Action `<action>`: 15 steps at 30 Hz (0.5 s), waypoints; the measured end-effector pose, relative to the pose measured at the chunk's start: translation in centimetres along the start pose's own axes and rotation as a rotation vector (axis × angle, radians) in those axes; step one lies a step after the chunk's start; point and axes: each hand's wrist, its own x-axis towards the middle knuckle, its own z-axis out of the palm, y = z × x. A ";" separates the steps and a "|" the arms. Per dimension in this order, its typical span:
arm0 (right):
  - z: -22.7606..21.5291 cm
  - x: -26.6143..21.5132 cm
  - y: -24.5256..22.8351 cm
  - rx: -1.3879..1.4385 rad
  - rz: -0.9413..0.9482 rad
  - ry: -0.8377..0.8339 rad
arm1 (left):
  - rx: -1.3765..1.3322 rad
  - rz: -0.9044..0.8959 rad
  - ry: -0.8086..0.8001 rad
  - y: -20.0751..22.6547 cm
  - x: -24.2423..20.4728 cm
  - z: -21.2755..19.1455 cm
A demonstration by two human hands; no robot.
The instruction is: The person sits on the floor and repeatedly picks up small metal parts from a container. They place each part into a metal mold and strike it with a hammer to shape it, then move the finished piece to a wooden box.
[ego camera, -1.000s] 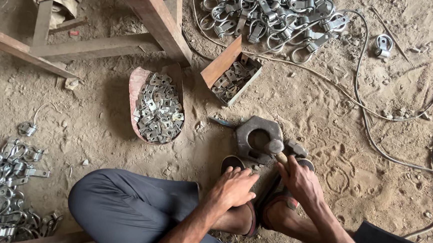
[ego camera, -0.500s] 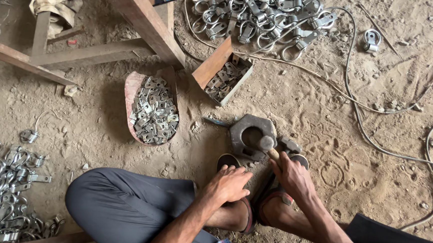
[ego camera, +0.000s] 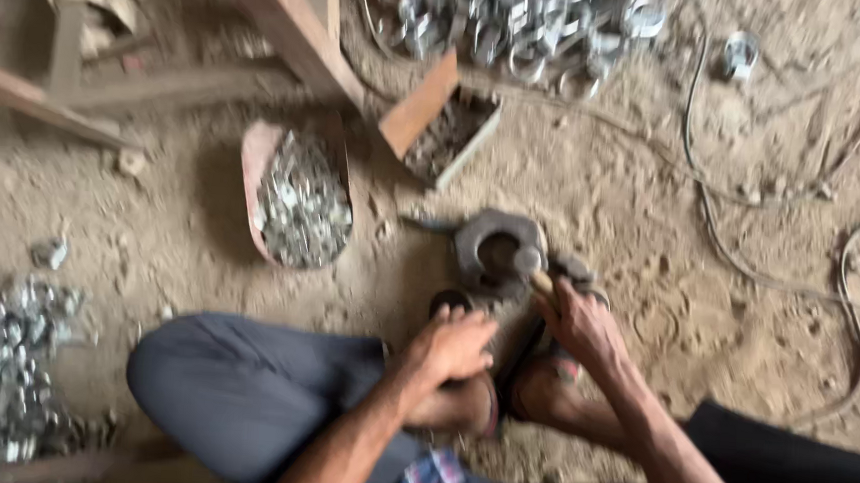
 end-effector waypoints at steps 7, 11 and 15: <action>-1.9 0.3 -0.8 0.027 -0.055 0.064 | -0.031 -0.022 -0.044 0.2 -0.2 -0.4; -4.0 0.3 -3.0 0.112 0.034 0.030 | -0.057 0.051 0.139 0.6 -0.4 -0.5; -4.5 0.0 -4.3 0.084 0.035 0.037 | -0.050 0.030 0.096 1.3 -1.2 -0.7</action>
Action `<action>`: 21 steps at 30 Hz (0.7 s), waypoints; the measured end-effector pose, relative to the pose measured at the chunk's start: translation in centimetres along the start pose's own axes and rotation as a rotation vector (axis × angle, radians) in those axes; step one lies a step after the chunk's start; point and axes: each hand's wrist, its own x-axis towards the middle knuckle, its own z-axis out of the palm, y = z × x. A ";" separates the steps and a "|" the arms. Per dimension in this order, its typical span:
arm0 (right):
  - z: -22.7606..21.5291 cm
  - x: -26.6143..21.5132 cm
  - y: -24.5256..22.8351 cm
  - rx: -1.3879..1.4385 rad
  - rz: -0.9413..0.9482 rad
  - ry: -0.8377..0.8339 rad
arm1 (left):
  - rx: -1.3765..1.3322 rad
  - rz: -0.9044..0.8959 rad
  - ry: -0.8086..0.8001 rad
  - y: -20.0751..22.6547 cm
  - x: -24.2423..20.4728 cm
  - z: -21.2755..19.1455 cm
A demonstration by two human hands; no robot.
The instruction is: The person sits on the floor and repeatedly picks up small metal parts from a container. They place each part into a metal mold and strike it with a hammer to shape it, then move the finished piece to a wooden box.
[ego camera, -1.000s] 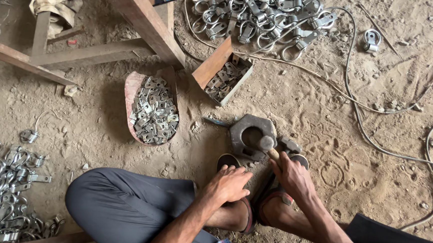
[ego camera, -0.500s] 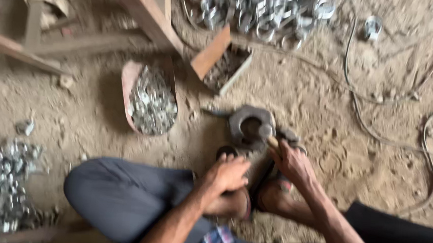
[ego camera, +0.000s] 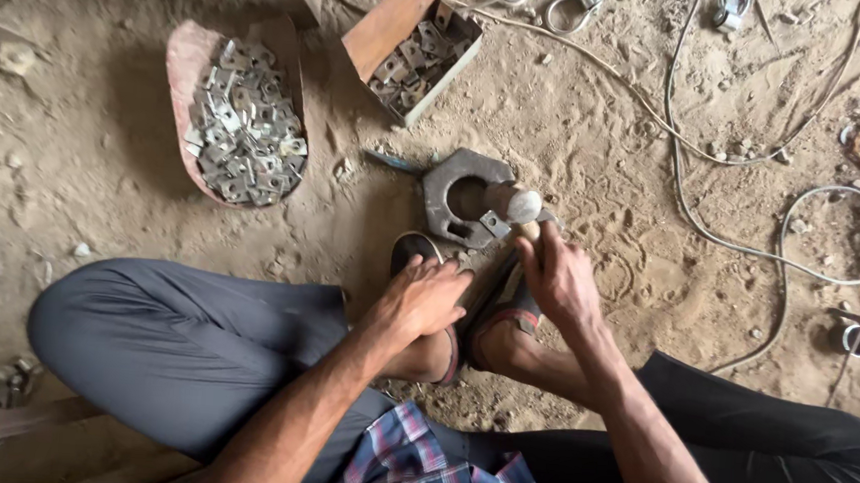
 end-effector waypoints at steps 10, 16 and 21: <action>4.2 -0.8 1.9 -0.183 0.004 -0.070 | 0.040 -0.009 0.011 -0.8 0.3 0.9; 4.8 0.0 5.0 -0.099 -0.277 0.202 | 0.049 -0.027 -0.073 -1.0 0.8 1.9; 1.7 0.3 2.5 0.141 0.049 0.043 | 0.030 -0.008 -0.017 0.2 1.4 1.9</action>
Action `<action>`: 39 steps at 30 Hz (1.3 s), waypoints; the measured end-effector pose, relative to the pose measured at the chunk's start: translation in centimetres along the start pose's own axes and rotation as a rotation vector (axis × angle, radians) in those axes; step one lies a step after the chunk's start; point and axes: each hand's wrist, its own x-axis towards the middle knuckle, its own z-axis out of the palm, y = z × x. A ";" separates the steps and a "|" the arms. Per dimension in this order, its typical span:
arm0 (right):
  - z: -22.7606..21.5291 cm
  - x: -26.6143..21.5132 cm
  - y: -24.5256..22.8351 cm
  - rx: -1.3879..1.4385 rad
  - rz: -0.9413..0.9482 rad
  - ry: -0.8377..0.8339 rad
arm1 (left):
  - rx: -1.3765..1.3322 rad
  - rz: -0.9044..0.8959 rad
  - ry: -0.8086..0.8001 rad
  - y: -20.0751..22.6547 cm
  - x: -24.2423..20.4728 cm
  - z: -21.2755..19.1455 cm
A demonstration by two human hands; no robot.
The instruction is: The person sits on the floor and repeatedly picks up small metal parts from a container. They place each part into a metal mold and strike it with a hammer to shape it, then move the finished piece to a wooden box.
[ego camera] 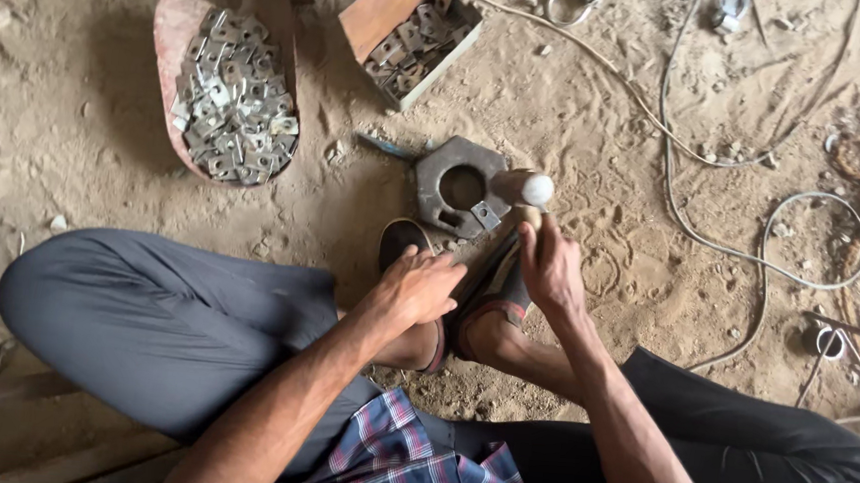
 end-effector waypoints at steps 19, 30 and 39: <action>1.2 0.4 1.6 -0.207 0.010 -0.091 | -0.010 0.018 -0.064 -0.8 0.4 1.2; -1.6 -0.2 0.6 -0.145 -0.057 -0.045 | 0.085 0.055 -0.037 1.4 1.5 1.8; 0.1 -1.1 0.7 -0.327 -0.077 -0.112 | 0.101 0.059 -0.091 1.3 1.1 3.5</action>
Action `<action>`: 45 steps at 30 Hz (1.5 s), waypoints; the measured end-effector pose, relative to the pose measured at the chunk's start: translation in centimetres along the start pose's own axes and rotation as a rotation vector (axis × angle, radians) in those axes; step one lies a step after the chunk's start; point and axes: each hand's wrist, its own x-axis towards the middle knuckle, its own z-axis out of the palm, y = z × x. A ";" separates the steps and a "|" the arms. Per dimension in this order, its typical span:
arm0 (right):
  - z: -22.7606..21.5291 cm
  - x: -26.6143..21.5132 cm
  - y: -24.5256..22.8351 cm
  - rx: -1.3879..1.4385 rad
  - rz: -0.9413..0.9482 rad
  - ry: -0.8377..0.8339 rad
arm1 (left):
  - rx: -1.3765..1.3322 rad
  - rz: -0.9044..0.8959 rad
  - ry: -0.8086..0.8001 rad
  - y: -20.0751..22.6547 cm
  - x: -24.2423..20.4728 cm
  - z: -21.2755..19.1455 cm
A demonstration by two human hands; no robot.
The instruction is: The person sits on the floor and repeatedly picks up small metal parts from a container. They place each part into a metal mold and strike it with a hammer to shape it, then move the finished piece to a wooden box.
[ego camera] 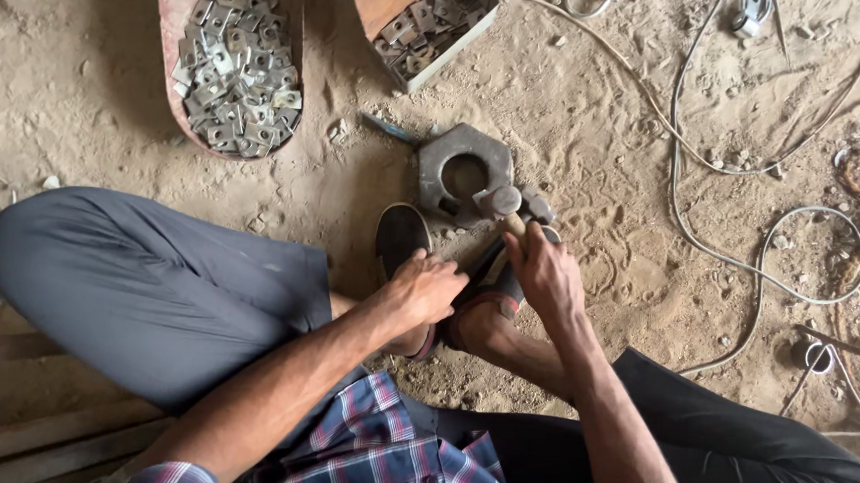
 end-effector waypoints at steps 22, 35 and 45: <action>0.1 0.0 0.0 -0.029 0.000 0.023 | -0.046 -0.047 0.067 -0.4 0.8 2.0; 2.1 0.3 2.9 0.093 0.086 -0.103 | -0.038 0.003 -0.058 0.0 1.5 1.5; 0.0 1.7 2.4 0.283 0.076 0.259 | -0.017 0.165 0.619 -1.0 3.3 1.8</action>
